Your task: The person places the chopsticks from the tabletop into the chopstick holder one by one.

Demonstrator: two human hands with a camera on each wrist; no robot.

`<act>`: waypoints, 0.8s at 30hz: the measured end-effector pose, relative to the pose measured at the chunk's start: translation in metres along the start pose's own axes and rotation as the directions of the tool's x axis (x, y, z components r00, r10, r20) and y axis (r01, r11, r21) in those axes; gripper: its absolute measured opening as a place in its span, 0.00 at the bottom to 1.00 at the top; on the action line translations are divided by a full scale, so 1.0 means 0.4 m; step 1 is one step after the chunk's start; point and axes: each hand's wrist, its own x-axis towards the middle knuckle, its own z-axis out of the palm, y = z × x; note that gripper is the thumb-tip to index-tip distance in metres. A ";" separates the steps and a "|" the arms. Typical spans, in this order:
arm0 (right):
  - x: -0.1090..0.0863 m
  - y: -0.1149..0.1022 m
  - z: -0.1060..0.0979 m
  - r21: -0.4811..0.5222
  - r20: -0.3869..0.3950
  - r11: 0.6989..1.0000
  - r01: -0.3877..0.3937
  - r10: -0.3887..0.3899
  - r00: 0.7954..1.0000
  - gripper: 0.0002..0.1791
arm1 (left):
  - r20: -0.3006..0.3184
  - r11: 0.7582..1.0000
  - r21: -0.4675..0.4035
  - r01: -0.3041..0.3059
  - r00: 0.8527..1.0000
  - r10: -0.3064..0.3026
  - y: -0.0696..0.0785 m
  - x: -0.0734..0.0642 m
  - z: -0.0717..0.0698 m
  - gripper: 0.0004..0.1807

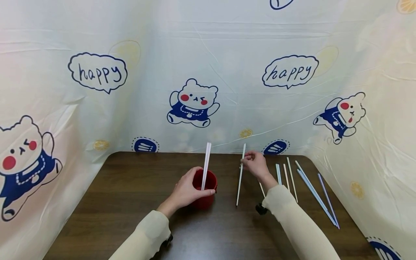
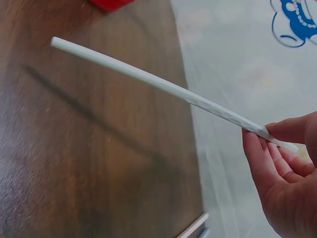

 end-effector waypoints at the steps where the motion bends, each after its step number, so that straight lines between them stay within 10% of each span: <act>1: -0.001 -0.008 0.001 0.010 -0.005 1.000 0.003 -0.003 1.000 0.15 | -0.002 1.000 0.003 -0.001 1.000 0.001 -0.001 0.000 0.000 0.46; 24: -0.026 -0.137 0.000 0.154 -0.033 0.987 0.048 -0.043 0.999 0.18 | -0.010 1.000 0.025 -0.003 1.000 0.004 0.001 0.000 -0.001 0.47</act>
